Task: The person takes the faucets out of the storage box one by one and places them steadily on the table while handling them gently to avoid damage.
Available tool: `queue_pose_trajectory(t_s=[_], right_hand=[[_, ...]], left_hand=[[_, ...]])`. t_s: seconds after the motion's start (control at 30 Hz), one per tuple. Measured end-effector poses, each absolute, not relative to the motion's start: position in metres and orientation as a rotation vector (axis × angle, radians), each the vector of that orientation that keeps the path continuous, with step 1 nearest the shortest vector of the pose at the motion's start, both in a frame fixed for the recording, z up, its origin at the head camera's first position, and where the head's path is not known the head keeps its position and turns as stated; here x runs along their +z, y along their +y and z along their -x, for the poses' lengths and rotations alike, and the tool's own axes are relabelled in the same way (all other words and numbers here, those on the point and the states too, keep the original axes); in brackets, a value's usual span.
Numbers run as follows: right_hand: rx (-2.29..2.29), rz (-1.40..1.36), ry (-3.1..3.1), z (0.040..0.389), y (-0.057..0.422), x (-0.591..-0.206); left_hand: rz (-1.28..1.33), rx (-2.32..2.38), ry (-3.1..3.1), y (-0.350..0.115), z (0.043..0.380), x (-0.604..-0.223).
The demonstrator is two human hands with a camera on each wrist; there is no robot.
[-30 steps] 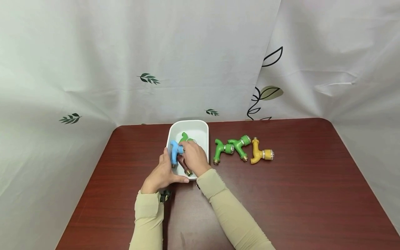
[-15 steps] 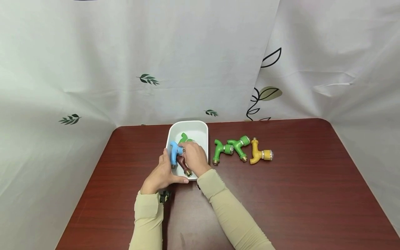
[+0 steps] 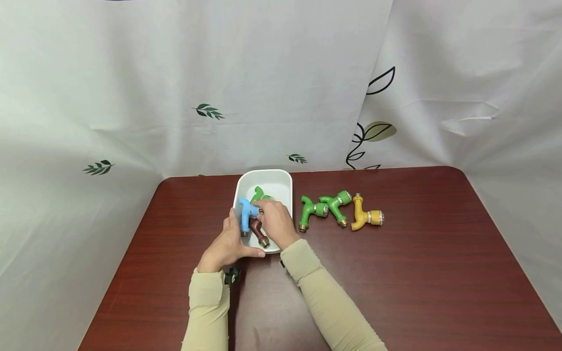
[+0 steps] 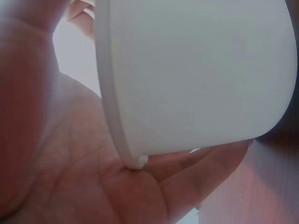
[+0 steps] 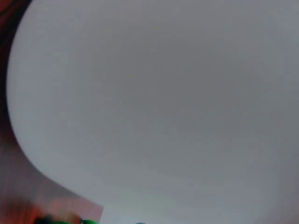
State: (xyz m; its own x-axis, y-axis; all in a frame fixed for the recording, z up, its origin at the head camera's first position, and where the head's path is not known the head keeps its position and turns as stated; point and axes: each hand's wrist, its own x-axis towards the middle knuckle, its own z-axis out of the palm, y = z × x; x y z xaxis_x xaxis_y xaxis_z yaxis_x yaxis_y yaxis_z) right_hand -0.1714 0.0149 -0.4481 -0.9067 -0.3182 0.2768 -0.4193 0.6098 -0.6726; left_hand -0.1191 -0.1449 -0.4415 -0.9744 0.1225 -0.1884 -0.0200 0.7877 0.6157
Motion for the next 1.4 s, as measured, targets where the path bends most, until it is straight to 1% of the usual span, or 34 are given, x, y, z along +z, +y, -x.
queue_pose_trajectory(t_s=[0.4,0.8,1.4], right_hand=[[1.206,-0.599,-2.629,0.165,0.026,-0.445],[1.21,-0.514,-2.561,0.158,0.036,-0.437],[1.234,-0.489,-2.516,0.144,0.056,-0.426]], left_hand=[[-0.055,0.954,2.743,-0.146,0.119,-0.443],[-0.037,0.947,2.75,-0.144,0.12,-0.443],[-0.022,0.948,2.746,-0.144,0.119,-0.441]])
